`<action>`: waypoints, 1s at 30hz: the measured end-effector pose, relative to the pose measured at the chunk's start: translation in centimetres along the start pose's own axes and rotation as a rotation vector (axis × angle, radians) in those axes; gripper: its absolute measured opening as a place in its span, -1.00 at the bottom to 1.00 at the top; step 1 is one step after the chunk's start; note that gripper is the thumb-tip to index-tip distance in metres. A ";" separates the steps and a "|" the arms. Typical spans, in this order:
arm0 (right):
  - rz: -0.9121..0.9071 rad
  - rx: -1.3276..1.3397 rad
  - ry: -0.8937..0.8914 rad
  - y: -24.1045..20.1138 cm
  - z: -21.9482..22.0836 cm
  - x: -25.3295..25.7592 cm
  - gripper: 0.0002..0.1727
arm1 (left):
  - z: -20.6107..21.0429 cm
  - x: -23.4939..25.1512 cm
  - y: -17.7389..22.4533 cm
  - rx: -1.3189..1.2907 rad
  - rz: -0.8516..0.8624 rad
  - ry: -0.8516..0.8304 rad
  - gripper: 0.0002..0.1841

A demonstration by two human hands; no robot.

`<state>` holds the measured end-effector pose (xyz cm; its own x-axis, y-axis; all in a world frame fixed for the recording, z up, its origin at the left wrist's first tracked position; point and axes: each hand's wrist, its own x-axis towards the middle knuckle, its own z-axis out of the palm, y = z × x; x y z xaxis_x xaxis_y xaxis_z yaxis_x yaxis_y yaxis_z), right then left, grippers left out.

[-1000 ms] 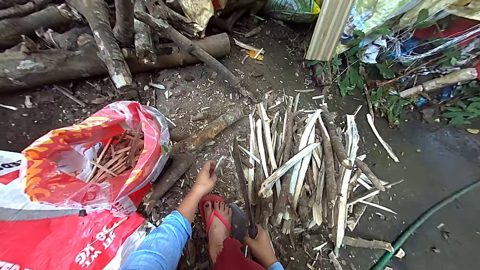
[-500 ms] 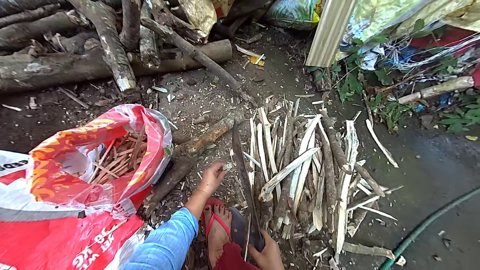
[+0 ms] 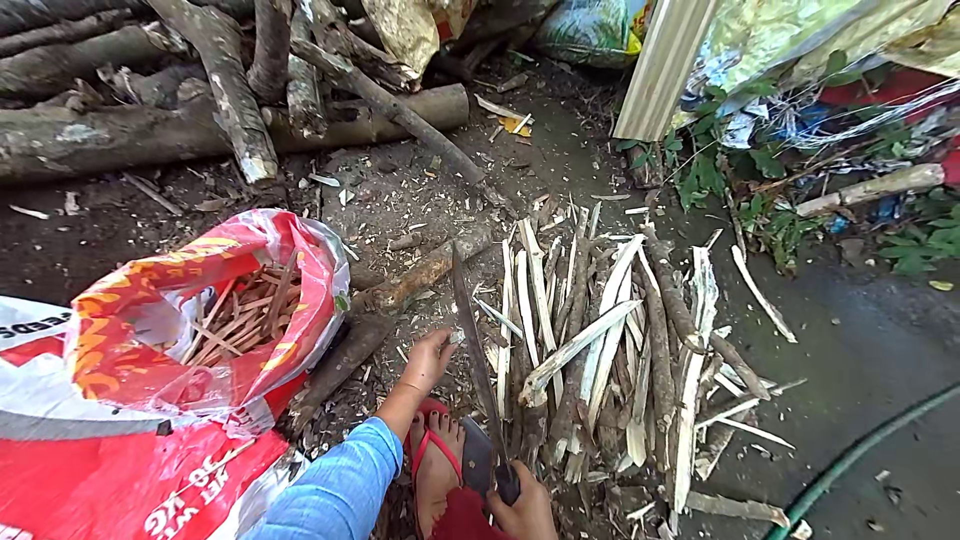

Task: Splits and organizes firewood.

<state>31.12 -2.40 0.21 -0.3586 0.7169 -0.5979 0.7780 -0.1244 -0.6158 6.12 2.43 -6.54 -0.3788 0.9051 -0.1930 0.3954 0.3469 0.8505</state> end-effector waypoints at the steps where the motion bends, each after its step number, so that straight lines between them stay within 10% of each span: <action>1: -0.021 0.013 0.024 0.0 0.0 -0.1 -0.51 | 0.0 0.1 0.1 0.000 -0.005 -0.003 -0.71; 30: 0.048 0.046 -0.058 -0.5 -0.3 1.0 -0.46 | -0.2 -0.1 0.6 0.041 0.024 -0.026 -0.74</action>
<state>30.55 -1.45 0.04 -0.3520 0.6688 -0.6548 0.7709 -0.1896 -0.6081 6.23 2.55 -5.88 -0.3471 0.9192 -0.1861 0.4380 0.3343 0.8345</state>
